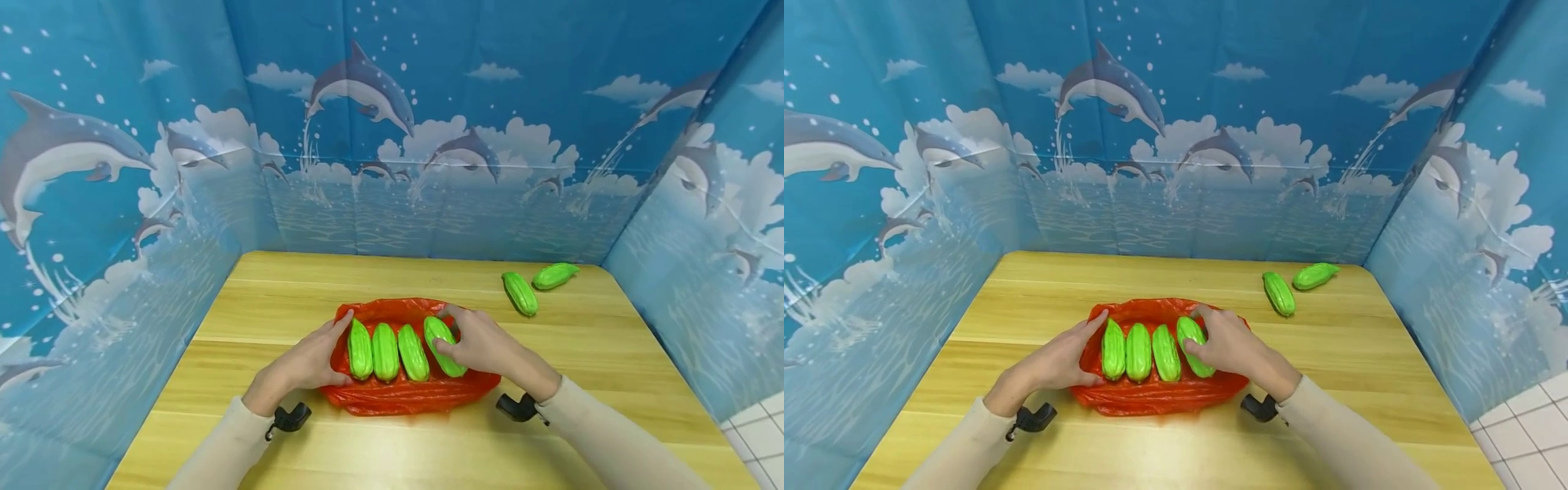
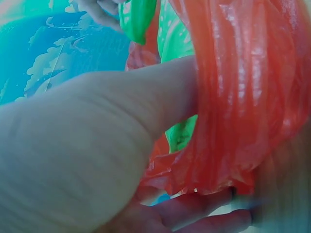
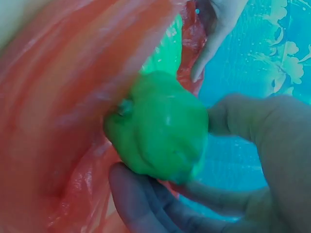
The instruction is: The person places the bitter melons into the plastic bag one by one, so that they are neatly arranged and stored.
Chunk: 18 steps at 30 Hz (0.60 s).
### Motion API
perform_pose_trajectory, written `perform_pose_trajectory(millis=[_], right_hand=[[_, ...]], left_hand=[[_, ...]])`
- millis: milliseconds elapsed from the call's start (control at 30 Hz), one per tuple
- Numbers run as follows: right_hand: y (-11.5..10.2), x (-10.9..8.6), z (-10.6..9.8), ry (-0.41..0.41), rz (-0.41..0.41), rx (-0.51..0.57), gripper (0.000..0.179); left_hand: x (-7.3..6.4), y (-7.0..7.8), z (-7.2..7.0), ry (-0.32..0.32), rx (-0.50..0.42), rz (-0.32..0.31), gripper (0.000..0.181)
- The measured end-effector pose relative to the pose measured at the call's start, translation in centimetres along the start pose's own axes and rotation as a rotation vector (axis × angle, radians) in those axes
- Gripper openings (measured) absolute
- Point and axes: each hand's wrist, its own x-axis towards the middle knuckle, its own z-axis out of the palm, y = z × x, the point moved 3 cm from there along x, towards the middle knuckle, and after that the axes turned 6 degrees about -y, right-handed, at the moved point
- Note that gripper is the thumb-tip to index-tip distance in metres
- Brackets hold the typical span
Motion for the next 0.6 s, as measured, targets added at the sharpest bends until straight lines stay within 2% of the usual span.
perform_pose_trajectory(millis=[133,267,433,600], right_hand=[[0.47,0.54,-0.25,0.064,0.026,-0.009,0.072],[0.60,0.47,-0.26,0.108,0.035,-0.028,0.069],[0.21,0.00,0.20,0.034,0.037,-0.009,0.056],[0.09,-0.21,0.51,-0.018,0.055,-0.003,0.055]], left_hand=[[0.01,0.06,-0.14,-0.010,0.010,0.011,0.131],[-0.01,0.07,-0.12,-0.013,0.012,0.016,0.133],[-0.05,-0.04,-0.06,-0.015,0.002,0.001,0.134],[0.01,-0.03,-0.04,-0.018,-0.007,0.008,0.135]])
